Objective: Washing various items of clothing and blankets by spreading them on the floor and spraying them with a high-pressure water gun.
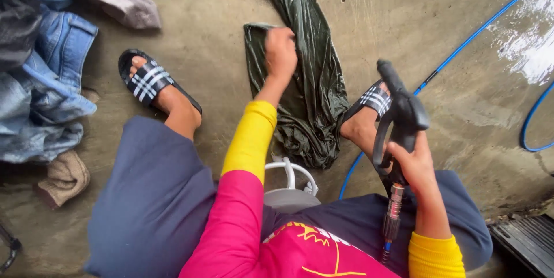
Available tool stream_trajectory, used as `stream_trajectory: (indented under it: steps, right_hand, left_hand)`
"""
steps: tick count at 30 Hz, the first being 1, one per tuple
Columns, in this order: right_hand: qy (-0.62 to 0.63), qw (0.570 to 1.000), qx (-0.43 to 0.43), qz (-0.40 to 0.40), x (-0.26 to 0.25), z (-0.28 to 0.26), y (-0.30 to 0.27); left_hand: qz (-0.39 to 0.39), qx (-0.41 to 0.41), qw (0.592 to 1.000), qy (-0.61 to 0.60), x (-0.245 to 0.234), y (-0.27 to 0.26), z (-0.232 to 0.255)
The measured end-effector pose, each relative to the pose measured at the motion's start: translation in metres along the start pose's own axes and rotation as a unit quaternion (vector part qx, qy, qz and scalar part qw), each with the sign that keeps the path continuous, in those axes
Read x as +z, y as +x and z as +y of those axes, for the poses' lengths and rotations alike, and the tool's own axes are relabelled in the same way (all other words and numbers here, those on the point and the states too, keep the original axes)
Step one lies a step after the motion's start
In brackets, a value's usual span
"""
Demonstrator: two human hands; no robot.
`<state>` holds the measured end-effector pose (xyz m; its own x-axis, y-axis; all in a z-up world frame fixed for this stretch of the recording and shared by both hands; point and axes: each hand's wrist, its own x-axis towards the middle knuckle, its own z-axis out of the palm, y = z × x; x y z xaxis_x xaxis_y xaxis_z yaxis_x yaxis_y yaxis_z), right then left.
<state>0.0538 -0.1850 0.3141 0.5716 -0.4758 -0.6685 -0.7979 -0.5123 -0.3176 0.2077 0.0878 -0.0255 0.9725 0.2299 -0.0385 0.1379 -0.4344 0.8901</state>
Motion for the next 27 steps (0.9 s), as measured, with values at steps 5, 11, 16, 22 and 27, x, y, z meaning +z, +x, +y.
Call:
stream_trajectory:
  steps: [5,11,16,22,27]
  right_hand:
    - [-0.009,0.995,0.089,-0.039,0.013,-0.027,0.012]
    - [-0.118,0.987,0.108,-0.033,0.012,-0.061,0.032]
    - [-0.281,0.834,-0.449,0.153,0.037,-0.075,0.107]
    - [-0.193,0.831,-0.511,-0.104,0.118,-0.076,0.201]
    - [-0.287,0.954,-0.016,-0.091,0.226,0.009,0.260]
  left_hand:
    - [-0.010,-0.143,0.979,0.146,-0.002,0.127,-0.042]
    - [-0.071,-0.098,0.982,0.147,0.030,0.144,-0.030]
    - [-0.326,-0.033,0.945,0.015,0.030,0.064,0.086]
    - [-0.553,0.038,0.822,-0.131,-0.015,0.043,0.103]
    - [-0.363,-0.014,0.834,0.415,-0.069,0.052,0.030]
